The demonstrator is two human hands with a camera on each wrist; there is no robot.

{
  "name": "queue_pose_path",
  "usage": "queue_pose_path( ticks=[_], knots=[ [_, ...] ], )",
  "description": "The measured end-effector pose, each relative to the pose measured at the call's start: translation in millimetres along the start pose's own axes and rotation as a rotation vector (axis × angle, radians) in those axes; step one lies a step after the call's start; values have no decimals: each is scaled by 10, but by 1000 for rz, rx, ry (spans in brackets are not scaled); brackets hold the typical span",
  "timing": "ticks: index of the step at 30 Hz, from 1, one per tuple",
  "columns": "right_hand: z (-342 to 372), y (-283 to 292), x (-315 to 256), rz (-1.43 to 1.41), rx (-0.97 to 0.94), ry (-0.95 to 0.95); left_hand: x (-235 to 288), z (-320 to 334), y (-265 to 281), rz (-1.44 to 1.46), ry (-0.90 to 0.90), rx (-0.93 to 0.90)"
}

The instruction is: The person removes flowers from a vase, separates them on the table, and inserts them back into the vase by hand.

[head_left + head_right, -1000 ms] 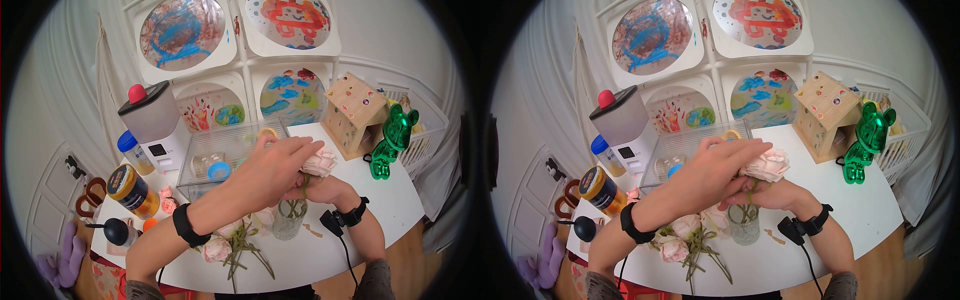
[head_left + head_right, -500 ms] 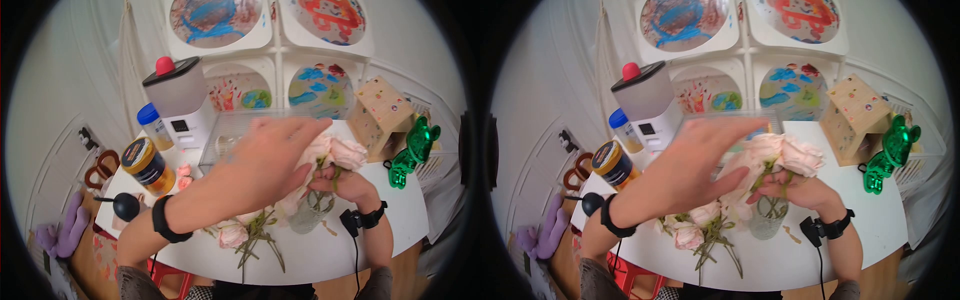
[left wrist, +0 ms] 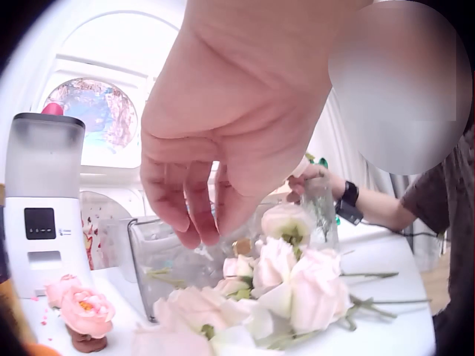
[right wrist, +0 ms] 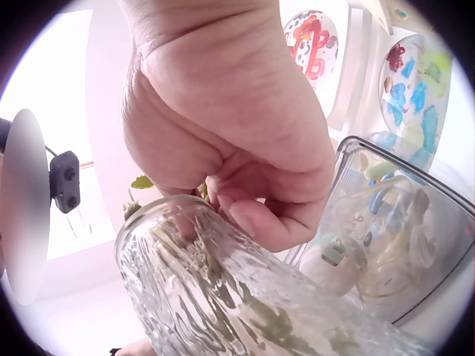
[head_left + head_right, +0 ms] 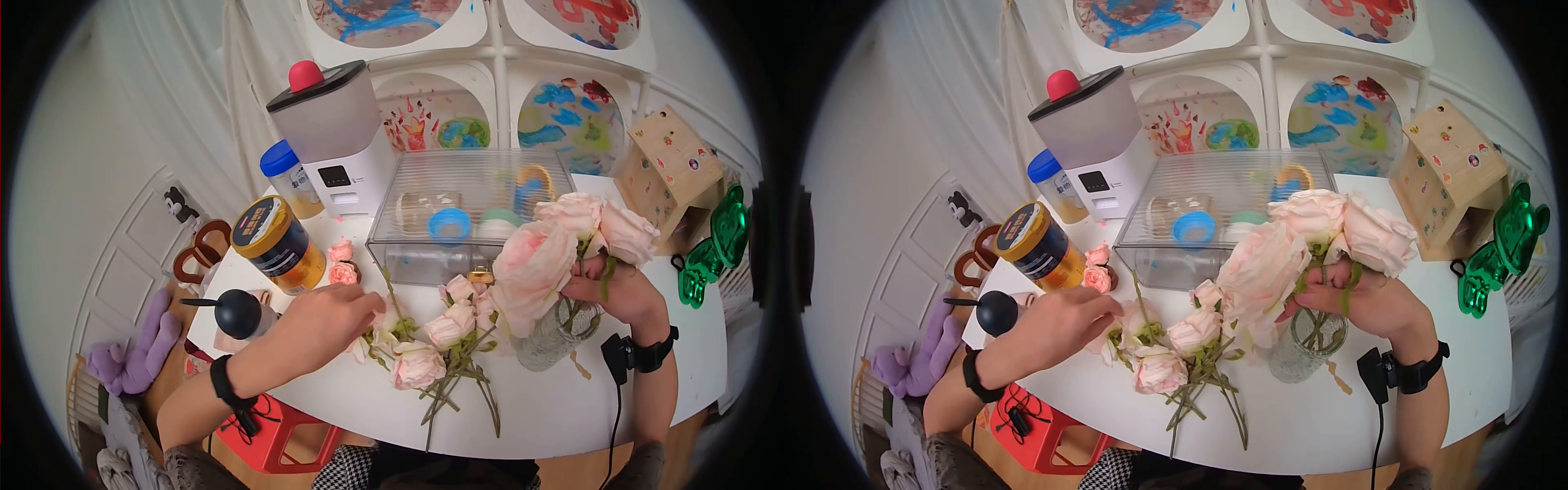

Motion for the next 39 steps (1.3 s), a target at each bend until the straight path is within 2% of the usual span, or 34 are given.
queue_pose_path(
  ticks=[2, 3, 5, 8, 9, 11, 15, 18, 21, 23, 27, 29, 33, 35, 36, 38, 39],
  knots=[
    [-6, 19, 60, 19, 13, -17, -34, -86, -121, -205, -268, 80],
    [-7, 11, 60, 24, 14, -15, -80, -141, -170, -206, -269, 85],
    [1, -10, 41, -66, -16, 14, -113, -252, -278, -355, -398, 51],
    [4, -17, -11, -21, -40, 51, -131, -369, -396, -433, -496, 40],
    [0, -9, -7, -20, -33, 53, -155, -407, -412, -436, -502, 44],
    [-10, -11, 13, -30, -62, 42, -209, -463, -482, -520, -520, -102],
    [-7, 6, 27, 15, -49, -4, -255, -498, -428, -519, -546, -40],
    [0, 7, 36, -1, -66, -64, -250, -491, -401, -554, -532, -116],
    [27, -9, -64, 32, -43, -21, -228, -469, -372, -423, -576, -15],
    [46, -7, -93, 61, -44, -35, -206, -460, -403, -498, -591, -77],
    [39, -7, -56, 34, -39, 28, -231, -496, -419, -444, -603, -110],
    [36, -16, -48, -57, -53, 48, -241, -512, -412, -448, -620, -142],
    [34, -9, -62, 29, -38, 109, -196, -487, -190, -405, -596, -160],
    [35, -27, -86, -130, 27, 136, -202, -470, 9, -317, -568, -57],
    [40, -24, -94, -132, 32, 137, -220, -453, 58, -320, -572, -57],
    [45, -21, -114, -121, 29, 150, -267, -432, 176, -67, -490, 68],
    [39, -13, -112, -121, 30, 153, -261, -402, 163, -69, -490, 68]
  ],
)
Point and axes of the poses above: each hand's wrist, its own z-axis away from the middle knuckle, its own y-axis out of the back of the hand, x = y × z, the point moved 3 cm from there along -z, towards the middle knuckle, and after that the axes turned 4 degrees about -y, right-handed, at the moved point
